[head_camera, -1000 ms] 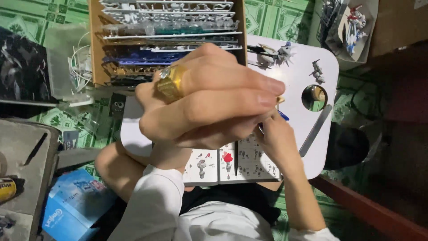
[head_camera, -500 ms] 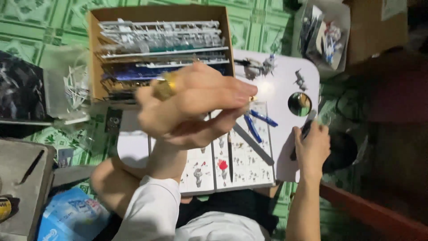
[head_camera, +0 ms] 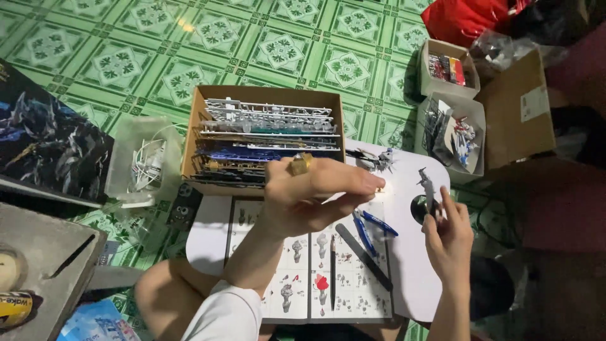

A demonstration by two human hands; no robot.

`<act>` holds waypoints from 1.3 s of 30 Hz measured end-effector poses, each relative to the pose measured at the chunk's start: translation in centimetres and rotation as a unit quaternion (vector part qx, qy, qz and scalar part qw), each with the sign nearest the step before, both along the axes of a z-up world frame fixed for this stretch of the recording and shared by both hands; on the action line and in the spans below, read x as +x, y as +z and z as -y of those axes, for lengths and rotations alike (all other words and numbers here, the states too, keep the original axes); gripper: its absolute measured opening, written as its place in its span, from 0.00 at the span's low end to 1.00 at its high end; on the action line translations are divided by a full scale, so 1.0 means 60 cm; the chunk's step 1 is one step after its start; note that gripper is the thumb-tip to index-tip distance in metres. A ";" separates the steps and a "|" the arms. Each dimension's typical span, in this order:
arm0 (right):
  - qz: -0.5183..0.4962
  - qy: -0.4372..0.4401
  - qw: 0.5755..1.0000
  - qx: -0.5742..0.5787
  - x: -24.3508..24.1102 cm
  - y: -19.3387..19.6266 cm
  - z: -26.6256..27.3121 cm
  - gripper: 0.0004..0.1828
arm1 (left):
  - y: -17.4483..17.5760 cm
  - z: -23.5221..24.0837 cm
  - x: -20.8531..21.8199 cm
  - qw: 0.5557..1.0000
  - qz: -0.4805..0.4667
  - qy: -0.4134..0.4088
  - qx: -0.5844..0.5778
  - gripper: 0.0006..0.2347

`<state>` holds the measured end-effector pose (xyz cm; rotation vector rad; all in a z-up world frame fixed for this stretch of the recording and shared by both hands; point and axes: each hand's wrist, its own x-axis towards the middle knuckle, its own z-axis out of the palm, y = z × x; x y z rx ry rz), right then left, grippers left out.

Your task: The person uses a hobby knife to trim a small plastic model part, then uses a nail file to smooth the edges. They handle the part with both hands, rotating it to work on different sides.

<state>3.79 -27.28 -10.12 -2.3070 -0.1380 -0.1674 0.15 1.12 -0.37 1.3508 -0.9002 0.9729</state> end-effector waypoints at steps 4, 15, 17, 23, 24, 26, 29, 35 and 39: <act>0.215 0.182 0.959 0.035 -0.036 0.120 -0.067 0.20 | 0.019 0.001 -0.008 1.000 -0.014 0.002 0.006 0.05; 0.444 0.246 0.861 0.023 -0.027 0.178 -0.137 0.05 | 0.023 -0.009 -0.011 0.989 -0.063 0.034 0.128 0.17; 0.431 0.257 0.865 0.016 -0.023 0.180 -0.141 0.06 | 0.026 -0.011 -0.017 0.983 -0.127 0.014 0.134 0.20; 0.412 0.245 0.877 -0.020 -0.019 0.175 -0.121 0.06 | 0.019 -0.006 -0.005 0.984 -0.135 -0.028 0.113 0.17; 0.413 0.247 0.877 -0.020 -0.017 0.175 -0.123 0.06 | 0.022 -0.006 -0.005 0.984 -0.134 -0.026 0.112 0.17; 0.429 0.271 0.862 -0.002 -0.015 0.174 -0.126 0.07 | 0.027 -0.005 -0.006 0.985 -0.119 0.000 0.127 0.12; 0.434 0.265 0.861 -0.005 -0.014 0.173 -0.131 0.07 | 0.021 -0.006 -0.005 0.985 -0.130 0.000 0.116 0.16; 0.424 0.265 0.866 -0.009 -0.015 0.178 -0.129 0.06 | 0.007 -0.002 0.002 0.987 -0.132 -0.055 0.073 0.12; 0.428 0.268 0.863 0.001 -0.009 0.174 -0.131 0.07 | 0.020 -0.004 -0.004 0.981 -0.156 -0.018 0.112 0.16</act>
